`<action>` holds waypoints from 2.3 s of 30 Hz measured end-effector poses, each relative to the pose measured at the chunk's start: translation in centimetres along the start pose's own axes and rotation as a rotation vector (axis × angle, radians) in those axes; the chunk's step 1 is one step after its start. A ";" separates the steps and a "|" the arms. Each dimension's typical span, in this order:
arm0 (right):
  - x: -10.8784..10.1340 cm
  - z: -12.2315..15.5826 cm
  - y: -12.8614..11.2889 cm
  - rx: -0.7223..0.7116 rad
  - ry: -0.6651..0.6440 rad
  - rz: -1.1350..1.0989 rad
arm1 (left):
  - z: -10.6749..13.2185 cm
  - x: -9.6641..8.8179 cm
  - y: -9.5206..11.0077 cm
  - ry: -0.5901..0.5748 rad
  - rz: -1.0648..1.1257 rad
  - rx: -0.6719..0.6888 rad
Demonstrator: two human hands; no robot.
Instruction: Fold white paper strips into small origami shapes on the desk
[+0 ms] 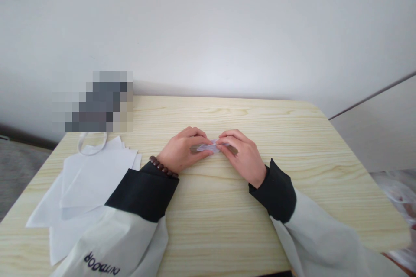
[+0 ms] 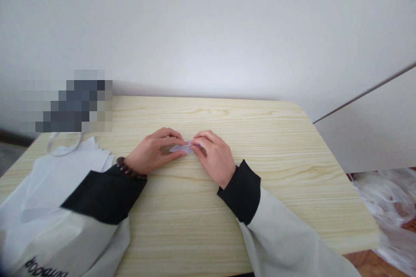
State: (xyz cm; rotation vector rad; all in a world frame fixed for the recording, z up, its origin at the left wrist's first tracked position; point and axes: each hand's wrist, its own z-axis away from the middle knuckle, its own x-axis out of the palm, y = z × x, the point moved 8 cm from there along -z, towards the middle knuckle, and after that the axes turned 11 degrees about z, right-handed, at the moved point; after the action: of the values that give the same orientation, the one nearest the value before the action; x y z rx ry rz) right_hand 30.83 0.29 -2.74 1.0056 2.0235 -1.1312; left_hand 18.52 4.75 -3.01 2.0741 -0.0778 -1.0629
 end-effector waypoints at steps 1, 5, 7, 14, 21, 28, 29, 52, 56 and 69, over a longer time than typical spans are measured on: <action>-0.1 0.0 0.4 -0.005 -0.005 -0.017 | 0.0 -0.1 -0.2 -0.027 0.022 -0.009; -0.3 -0.1 1.1 -0.098 -0.074 -0.053 | 0.1 -0.7 -1.1 -0.032 0.076 -0.087; -0.5 -0.1 1.3 -0.124 -0.068 -0.054 | 0.1 -0.8 -1.3 -0.016 0.088 -0.108; -1.3 -0.1 1.7 -0.094 0.044 -0.017 | 0.3 -1.3 -1.9 0.043 0.125 -0.211; -1.7 0.0 2.3 -0.058 0.065 -0.002 | 0.3 -2.3 -2.1 0.143 0.139 -0.276; -1.8 0.0 2.1 -0.050 0.094 0.004 | 0.1 -2.2 -1.2 0.121 0.087 -0.228; -1.8 -0.1 2.1 -0.055 0.091 0.010 | 0.1 -2.1 -1.2 0.120 0.085 -0.223; -0.5 0.0 -0.1 -0.379 -0.082 0.192 | 0.2 -2.0 -1.0 0.124 0.010 -0.167; -0.9 0.0 0.1 -0.340 -0.030 0.203 | 0.3 -2.1 -1.9 0.134 -0.009 -0.206; -1.5 -0.2 1.2 -0.182 0.059 0.144 | 0.4 -2.1 -1.9 0.110 -0.001 -0.191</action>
State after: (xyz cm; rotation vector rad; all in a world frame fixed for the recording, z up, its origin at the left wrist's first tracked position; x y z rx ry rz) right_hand 32.65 0.38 -2.00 1.0832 2.0224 -0.8356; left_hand 16.36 6.64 -3.01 1.9545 0.0775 -0.9180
